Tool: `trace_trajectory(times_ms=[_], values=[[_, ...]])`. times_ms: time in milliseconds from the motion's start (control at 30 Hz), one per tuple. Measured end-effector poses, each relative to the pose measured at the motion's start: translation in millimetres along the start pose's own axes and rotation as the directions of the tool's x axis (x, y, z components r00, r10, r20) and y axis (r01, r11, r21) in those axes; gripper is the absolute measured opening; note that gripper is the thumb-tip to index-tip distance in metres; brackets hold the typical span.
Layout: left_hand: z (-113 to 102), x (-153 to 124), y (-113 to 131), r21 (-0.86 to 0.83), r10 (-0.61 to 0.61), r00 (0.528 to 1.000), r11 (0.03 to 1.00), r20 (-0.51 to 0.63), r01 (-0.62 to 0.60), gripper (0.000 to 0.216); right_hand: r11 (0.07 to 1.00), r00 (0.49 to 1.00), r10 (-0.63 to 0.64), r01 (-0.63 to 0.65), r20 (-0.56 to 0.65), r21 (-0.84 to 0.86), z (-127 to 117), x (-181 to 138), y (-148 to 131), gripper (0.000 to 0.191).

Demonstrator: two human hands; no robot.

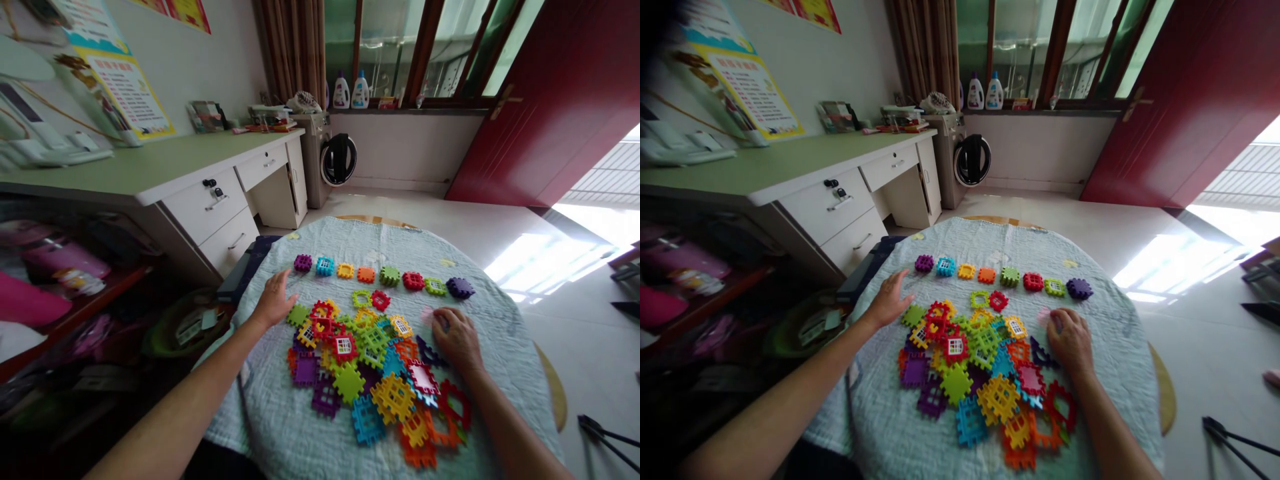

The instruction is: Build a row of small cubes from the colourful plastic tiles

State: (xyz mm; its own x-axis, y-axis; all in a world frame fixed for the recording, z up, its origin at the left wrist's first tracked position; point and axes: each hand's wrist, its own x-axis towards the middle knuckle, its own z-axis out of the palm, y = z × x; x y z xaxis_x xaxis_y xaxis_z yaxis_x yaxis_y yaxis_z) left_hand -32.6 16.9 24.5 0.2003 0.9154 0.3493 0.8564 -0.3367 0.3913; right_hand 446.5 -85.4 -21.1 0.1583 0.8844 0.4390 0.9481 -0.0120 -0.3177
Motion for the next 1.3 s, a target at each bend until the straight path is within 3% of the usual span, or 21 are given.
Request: trace_trajectory(times_ms=[133, 267, 500, 800, 1033, 1300], values=[[8, -34, 21, -0.107, -0.106, 0.994, 0.989, -0.027, 0.103, 0.043, 1.000, 1.000, -0.005, 0.005, -0.006, -0.006, 1, 0, 1, 0.023], [13, -47, 38, -0.154, -0.181, 0.983, 0.972, -0.022, 0.175, 0.027, 1.000, 1.000, -0.008, 0.008, -0.003, -0.017, 1, 2, 1, 0.023], [11, -52, 54, -0.102, -0.165, 0.985, 0.982, -0.056, 0.159, 0.018, 0.999, 1.000, -0.012, 0.011, -0.011, -0.034, 0, 2, -1, 0.023], [12, -53, 53, -0.049, -0.122, 0.991, 0.992, -0.046, 0.120, 0.019, 1.000, 1.000, 0.002, -0.002, 0.002, -0.020, -1, 1, -3, 0.023], [7, -54, 56, -0.100, -0.039, 0.998, 0.994, 0.057, 0.045, 0.023, 1.000, 1.000, 0.015, -0.015, -0.003, -0.004, -2, 1, -6, 0.024], [11, -53, 54, -0.059, 0.007, 0.996, 0.998, 0.092, -0.002, 0.025, 1.000, 1.000, 0.013, -0.013, 0.004, 0.012, -6, 0, -9, 0.024]])
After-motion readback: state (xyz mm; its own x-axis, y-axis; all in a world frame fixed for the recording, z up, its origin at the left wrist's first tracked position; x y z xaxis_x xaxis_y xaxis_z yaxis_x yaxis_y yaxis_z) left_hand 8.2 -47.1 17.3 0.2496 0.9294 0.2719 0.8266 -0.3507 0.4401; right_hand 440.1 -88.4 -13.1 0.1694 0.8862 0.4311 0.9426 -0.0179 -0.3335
